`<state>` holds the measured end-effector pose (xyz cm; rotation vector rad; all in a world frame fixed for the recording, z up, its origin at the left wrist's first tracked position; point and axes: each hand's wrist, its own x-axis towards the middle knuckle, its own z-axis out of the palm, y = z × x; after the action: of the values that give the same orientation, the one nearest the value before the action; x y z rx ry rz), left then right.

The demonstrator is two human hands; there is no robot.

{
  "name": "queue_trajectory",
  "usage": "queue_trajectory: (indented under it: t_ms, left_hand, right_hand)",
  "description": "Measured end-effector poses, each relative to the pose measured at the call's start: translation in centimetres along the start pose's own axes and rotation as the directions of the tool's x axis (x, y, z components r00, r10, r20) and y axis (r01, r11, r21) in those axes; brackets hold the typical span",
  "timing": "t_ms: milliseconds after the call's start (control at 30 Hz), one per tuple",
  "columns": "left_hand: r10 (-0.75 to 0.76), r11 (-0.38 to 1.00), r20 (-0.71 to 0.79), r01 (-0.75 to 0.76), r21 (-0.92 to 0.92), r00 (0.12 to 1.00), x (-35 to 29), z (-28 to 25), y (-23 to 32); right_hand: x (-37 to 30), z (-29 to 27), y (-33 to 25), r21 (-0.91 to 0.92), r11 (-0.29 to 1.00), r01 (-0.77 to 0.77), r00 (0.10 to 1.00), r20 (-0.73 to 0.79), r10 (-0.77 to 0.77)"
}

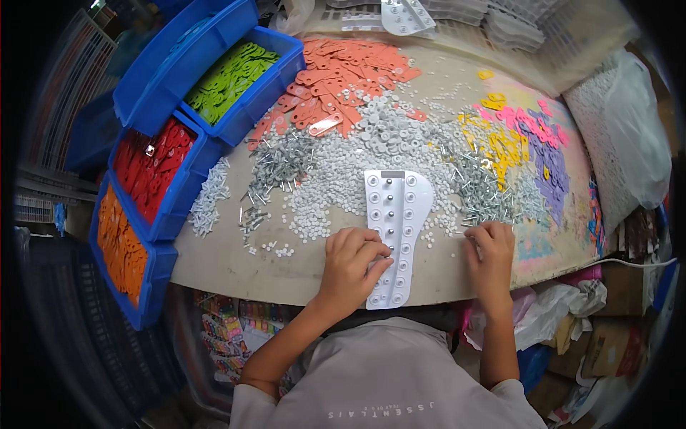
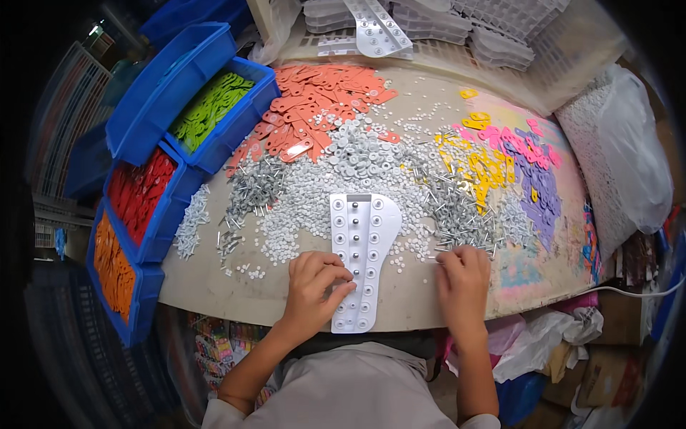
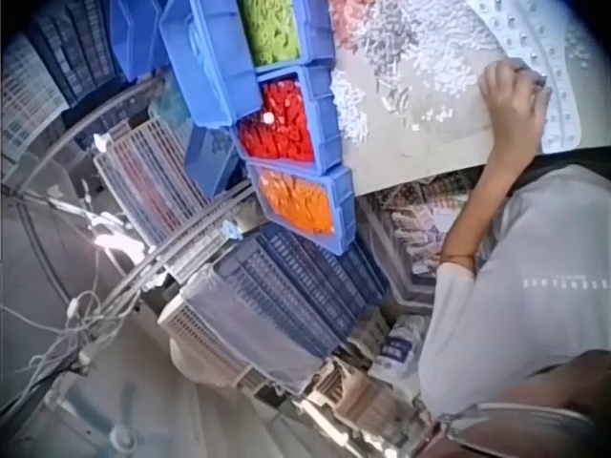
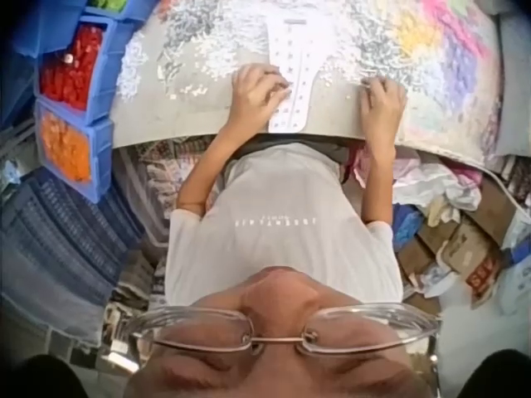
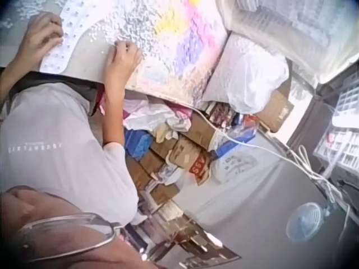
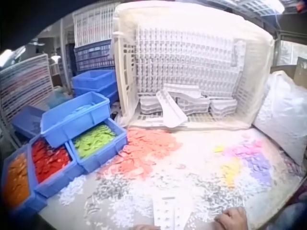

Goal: Assembling toy xylophones by manually placing colored plastic bars onto white base frames.

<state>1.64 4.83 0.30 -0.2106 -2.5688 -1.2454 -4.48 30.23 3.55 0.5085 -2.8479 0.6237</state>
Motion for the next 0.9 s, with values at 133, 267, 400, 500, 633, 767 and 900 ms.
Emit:
queue_trajectory:
  t_ms: [133, 267, 400, 500, 633, 767, 900]
  left_hand:
    - [0.022, 0.999, -0.001, -0.022, 0.036, 1.0, 0.1, 0.1, 0.2]
    - [0.1, 0.989, 0.031, -0.102, 0.104, 0.995, -0.2, 0.0, 0.5]
    - [0.207, 0.948, 0.135, -0.233, 0.217, 0.969, -1.2, -0.9, 1.0]
    - [0.092, 0.98, -0.009, -0.089, 0.178, 0.996, -1.6, -2.3, 0.3]
    - [-0.122, 0.898, -0.345, 0.251, 0.361, 0.931, -1.9, -7.4, -5.0]
    - [-0.186, 0.777, -0.373, 0.369, 0.51, 0.909, -2.5, -11.1, -7.7]
    - [-0.207, 0.788, -0.325, 0.354, 0.504, 0.923, -3.0, -11.1, -8.8]
  right_hand:
    - [-0.6, 0.2, 1.1, -0.05, 0.998, -0.027, 1.0, -0.008, 0.026]
    - [-0.7, 1.2, 1.8, -0.041, 0.999, -0.023, 1.0, -0.014, 0.023]
    - [-0.8, 1.3, 1.8, -0.091, 0.996, -0.016, 1.0, 0.011, 0.017]
    - [-0.9, 1.2, 1.5, -0.064, 0.997, -0.04, 0.996, -0.086, 0.034]
    - [-1.3, 0.3, 1.2, 0.099, 0.989, -0.109, 0.982, -0.141, 0.122]
    - [-1.6, 0.1, -1.0, 0.311, 0.939, -0.148, 0.981, -0.074, 0.18]
    - [-1.8, 0.8, -5.0, 0.511, 0.859, -0.033, 0.999, 0.046, 0.011]
